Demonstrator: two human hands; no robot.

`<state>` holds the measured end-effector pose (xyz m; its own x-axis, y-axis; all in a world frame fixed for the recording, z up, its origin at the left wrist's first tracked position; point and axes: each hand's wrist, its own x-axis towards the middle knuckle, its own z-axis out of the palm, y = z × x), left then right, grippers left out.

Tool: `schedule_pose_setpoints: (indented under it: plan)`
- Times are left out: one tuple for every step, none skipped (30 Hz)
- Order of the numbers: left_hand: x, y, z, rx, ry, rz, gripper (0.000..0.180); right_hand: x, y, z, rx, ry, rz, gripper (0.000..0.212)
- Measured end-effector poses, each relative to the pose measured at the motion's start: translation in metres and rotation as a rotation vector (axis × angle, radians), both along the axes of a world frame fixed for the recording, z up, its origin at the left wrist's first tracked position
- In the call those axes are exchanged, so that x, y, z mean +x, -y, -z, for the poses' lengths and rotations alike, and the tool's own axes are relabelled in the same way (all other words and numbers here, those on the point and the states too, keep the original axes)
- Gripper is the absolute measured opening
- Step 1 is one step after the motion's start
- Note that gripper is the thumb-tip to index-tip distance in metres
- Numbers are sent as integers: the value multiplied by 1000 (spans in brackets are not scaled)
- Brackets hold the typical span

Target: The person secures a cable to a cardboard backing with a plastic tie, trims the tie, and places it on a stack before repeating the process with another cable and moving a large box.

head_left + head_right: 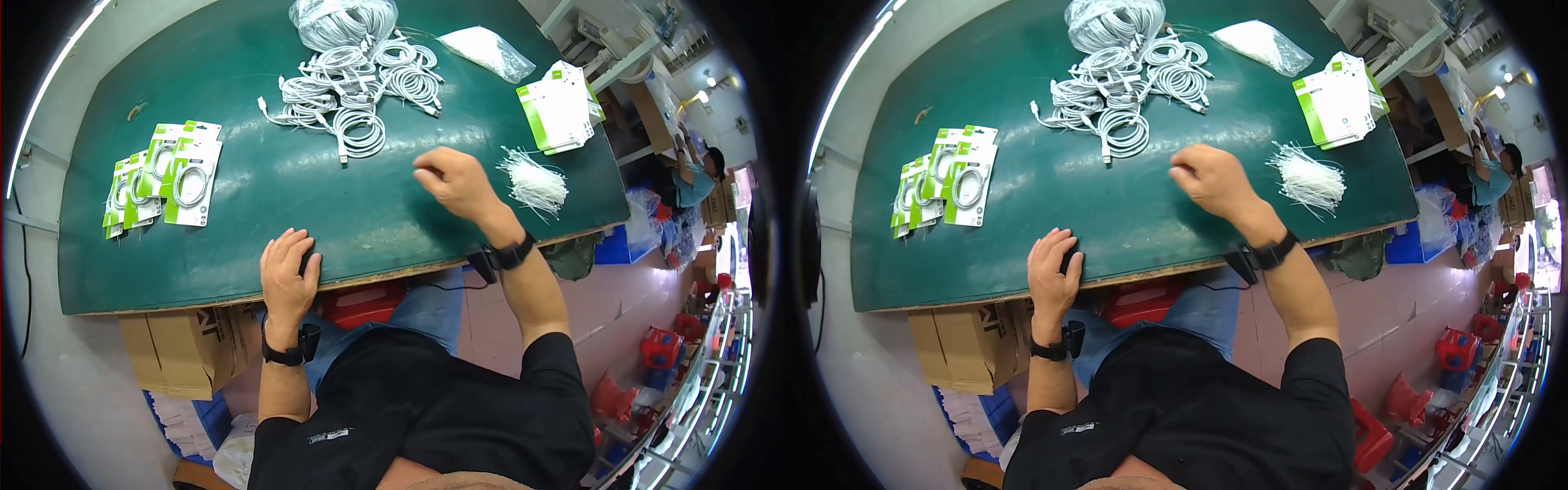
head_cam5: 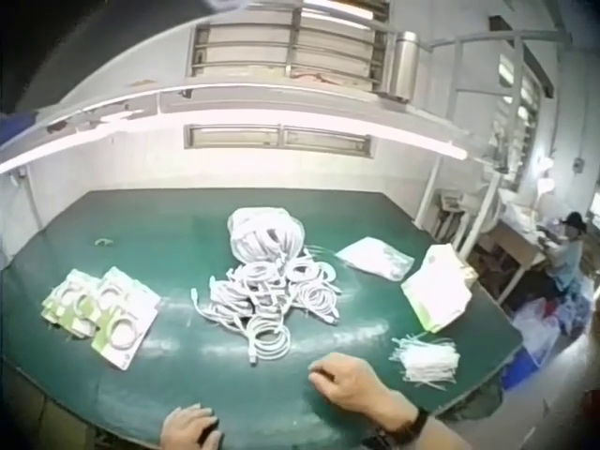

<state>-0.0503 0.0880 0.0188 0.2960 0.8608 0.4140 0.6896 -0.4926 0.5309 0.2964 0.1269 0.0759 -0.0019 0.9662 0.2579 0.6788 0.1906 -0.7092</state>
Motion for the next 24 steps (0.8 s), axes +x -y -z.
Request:
schedule_pose_setpoints:
  plan:
    - [0,1,-1,5,2,-4,24,-11,-14,5,71,118,-94,19]
    - [-1,2,-1,9,2,-13,24,-22,-28,11,143,234,-192,22]
    - [-1,2,-1,13,-1,-22,24,-34,-43,17,148,231,-200,22]
    - [-2,4,-1,10,-2,-33,23,-49,-58,24,209,327,-214,24]
    - [-1,3,-2,11,0,-36,23,-57,-70,29,272,429,-218,25]
    - [1,2,-3,12,3,-37,23,-60,-80,33,278,428,-221,25]
    - [1,2,-3,17,0,-46,23,-65,-89,37,237,464,-184,25]
    - [1,2,-3,18,8,-39,23,-69,-97,41,194,500,-145,25]
    - [1,2,-2,20,16,-34,23,-73,-103,43,153,536,-108,26]
    - [0,1,-1,21,24,-28,22,-75,-106,46,159,532,-114,26]
    - [0,1,-1,25,22,-34,22,-75,-108,48,123,533,-122,25]
    - [0,1,0,26,27,-40,22,-74,-109,51,87,534,-131,24]
    - [-1,1,1,27,33,-45,22,-74,-109,53,50,535,-139,23]
    - [-1,1,0,26,41,-47,21,-71,-107,56,51,535,-141,23]
    - [0,0,0,26,40,-48,21,-67,-104,59,60,452,-147,23]
    - [0,-1,-1,23,51,-44,21,-63,-101,63,67,369,-151,23]
    - [0,-2,-2,21,61,-43,21,-64,-97,60,75,285,-159,23]
    - [0,-2,-3,19,71,-42,21,-67,-93,58,76,283,-163,23]
    - [0,-2,-3,19,68,-45,21,-75,-86,45,39,335,-120,25]
    - [-1,-2,-2,17,76,-49,21,-83,-78,32,3,386,-78,27]
    - [-2,-1,-1,16,84,-54,20,-88,-74,26,-34,438,-37,29]
    - [-2,-1,-1,18,92,-54,20,-88,-74,27,-30,435,-34,29]
    - [-3,-1,0,23,90,-53,20,-87,-76,31,-44,434,-26,29]
    - [-4,-1,3,-4,127,-38,19,-88,-77,33,-58,433,-20,29]
